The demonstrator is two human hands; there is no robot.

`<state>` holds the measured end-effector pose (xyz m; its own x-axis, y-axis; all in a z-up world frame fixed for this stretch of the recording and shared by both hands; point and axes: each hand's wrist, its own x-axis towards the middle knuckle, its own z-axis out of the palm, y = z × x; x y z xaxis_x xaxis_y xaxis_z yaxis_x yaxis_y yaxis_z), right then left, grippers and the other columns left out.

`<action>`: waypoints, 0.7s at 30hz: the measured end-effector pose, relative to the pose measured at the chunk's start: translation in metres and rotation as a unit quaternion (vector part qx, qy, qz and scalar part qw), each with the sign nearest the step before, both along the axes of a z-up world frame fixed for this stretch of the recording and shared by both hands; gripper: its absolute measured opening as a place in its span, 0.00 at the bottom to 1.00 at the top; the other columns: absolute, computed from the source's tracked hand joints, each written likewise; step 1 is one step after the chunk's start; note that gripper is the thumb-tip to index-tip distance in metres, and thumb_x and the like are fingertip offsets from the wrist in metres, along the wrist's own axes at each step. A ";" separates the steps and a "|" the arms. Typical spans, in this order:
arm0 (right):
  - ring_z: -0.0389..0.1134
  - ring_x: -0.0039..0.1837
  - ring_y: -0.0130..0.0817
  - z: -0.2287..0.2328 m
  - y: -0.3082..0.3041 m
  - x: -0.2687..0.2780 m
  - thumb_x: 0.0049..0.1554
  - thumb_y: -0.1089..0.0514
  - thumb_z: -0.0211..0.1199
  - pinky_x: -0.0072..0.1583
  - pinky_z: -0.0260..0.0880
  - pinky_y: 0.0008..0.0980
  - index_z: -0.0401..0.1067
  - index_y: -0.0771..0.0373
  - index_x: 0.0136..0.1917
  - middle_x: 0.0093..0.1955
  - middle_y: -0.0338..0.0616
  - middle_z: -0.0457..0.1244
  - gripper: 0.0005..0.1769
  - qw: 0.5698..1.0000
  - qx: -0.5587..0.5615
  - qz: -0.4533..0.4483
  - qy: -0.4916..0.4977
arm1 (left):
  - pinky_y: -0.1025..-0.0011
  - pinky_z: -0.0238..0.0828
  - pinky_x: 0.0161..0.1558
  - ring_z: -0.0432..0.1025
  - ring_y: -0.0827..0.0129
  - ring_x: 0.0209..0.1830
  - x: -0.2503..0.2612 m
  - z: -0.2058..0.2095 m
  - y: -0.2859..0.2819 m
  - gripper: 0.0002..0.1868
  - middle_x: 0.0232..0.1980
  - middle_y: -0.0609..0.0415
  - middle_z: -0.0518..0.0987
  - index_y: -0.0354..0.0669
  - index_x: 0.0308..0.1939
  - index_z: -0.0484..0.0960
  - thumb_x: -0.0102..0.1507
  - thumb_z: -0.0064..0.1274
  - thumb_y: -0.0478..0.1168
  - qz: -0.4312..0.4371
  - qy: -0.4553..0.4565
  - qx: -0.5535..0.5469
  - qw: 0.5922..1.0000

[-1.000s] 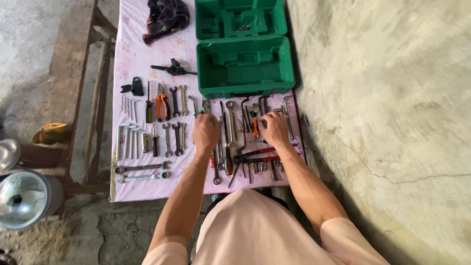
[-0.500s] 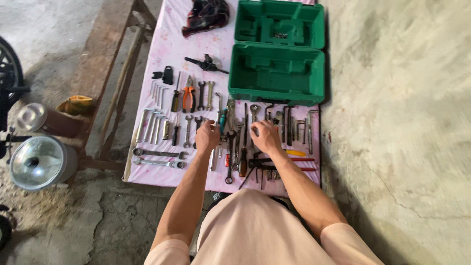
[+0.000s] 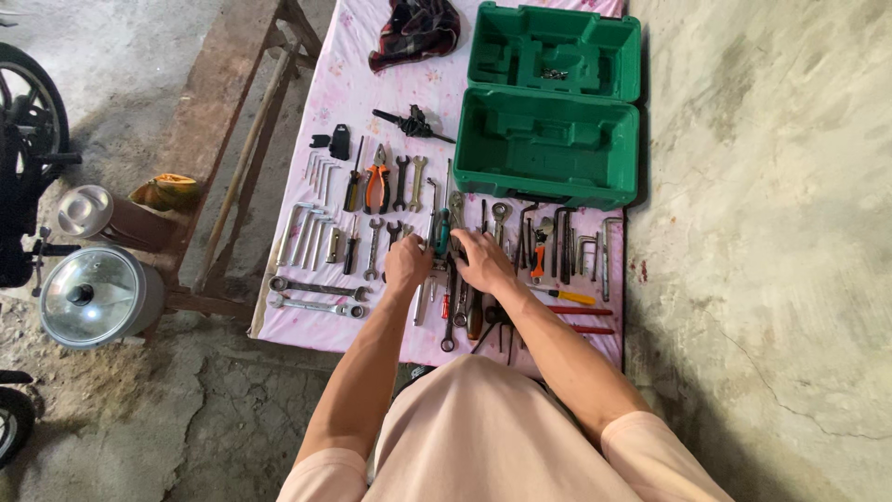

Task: The person opens a green toolbox and arranges various hand tools on a pink cloth laid on a wooden table. They handle wrenches, screwdrivers, pliers, and sockets, moving them into rows and occasionally inspecting or adjusting them. The toolbox remains open beside the arranged tools throughout the clip.

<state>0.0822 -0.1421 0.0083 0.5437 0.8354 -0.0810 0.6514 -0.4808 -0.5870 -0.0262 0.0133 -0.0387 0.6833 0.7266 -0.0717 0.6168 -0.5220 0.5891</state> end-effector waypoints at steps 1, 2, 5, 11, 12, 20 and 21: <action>0.63 0.67 0.54 0.002 0.004 0.001 0.55 0.60 0.64 0.68 0.64 0.47 0.61 0.56 0.73 0.68 0.52 0.63 0.33 1.000 0.004 0.006 -0.004 | 0.50 0.74 0.46 0.78 0.41 0.42 0.000 -0.001 0.000 0.16 0.39 0.36 0.83 0.39 0.42 0.86 0.58 0.61 0.47 0.001 -0.017 -0.001 1.000; 0.63 0.68 0.54 0.004 0.009 0.002 0.54 0.60 0.63 0.68 0.64 0.47 0.60 0.56 0.74 0.68 0.53 0.63 0.35 1.000 0.009 0.013 -0.008 | 0.50 0.74 0.46 0.78 0.41 0.42 -0.001 -0.002 0.000 0.15 0.38 0.36 0.83 0.39 0.41 0.86 0.57 0.61 0.46 0.002 -0.034 -0.003 0.999; 0.62 0.69 0.55 0.008 0.023 0.001 0.57 0.61 0.60 0.69 0.64 0.47 0.59 0.53 0.76 0.68 0.54 0.62 0.35 1.000 -0.002 0.009 -0.008 | 0.49 0.73 0.45 0.77 0.40 0.40 -0.002 -0.007 0.000 0.13 0.38 0.36 0.83 0.37 0.36 0.85 0.60 0.59 0.45 0.021 -0.033 0.025 0.999; 0.61 0.69 0.51 0.013 0.036 -0.009 0.55 0.63 0.58 0.64 0.68 0.46 0.61 0.47 0.76 0.72 0.51 0.56 0.36 0.996 -0.082 -0.018 0.043 | 0.48 0.73 0.45 0.77 0.41 0.40 0.000 -0.005 0.007 0.14 0.37 0.36 0.82 0.38 0.34 0.84 0.60 0.59 0.47 0.005 -0.009 0.017 1.000; 0.60 0.70 0.52 0.012 0.036 -0.011 0.55 0.63 0.59 0.66 0.66 0.46 0.63 0.48 0.75 0.72 0.51 0.57 0.36 0.998 -0.065 -0.014 0.023 | 0.49 0.73 0.45 0.77 0.41 0.41 0.000 -0.003 0.008 0.13 0.38 0.37 0.82 0.38 0.35 0.85 0.60 0.59 0.47 0.005 -0.012 0.015 1.000; 0.61 0.68 0.51 0.003 0.027 -0.023 0.53 0.62 0.63 0.67 0.65 0.44 0.68 0.57 0.72 0.65 0.50 0.61 0.32 0.999 -0.007 -0.028 -0.026 | 0.50 0.74 0.48 0.77 0.42 0.45 0.003 0.010 0.011 0.13 0.46 0.40 0.83 0.43 0.43 0.85 0.58 0.58 0.44 -0.019 -0.018 -0.001 1.000; 0.61 0.67 0.51 0.003 0.028 -0.025 0.53 0.63 0.63 0.67 0.65 0.44 0.68 0.58 0.72 0.64 0.51 0.61 0.32 0.999 -0.001 -0.030 -0.033 | 0.50 0.73 0.48 0.77 0.41 0.45 0.003 0.010 0.011 0.12 0.46 0.40 0.83 0.43 0.43 0.85 0.58 0.58 0.43 -0.018 -0.018 -0.002 1.000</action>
<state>0.0574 -0.1145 0.0109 0.5968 0.8011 -0.0450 0.6585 -0.5210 -0.5431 -0.0235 0.0246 -0.0291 0.7110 0.7015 -0.0491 0.5763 -0.5413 0.6122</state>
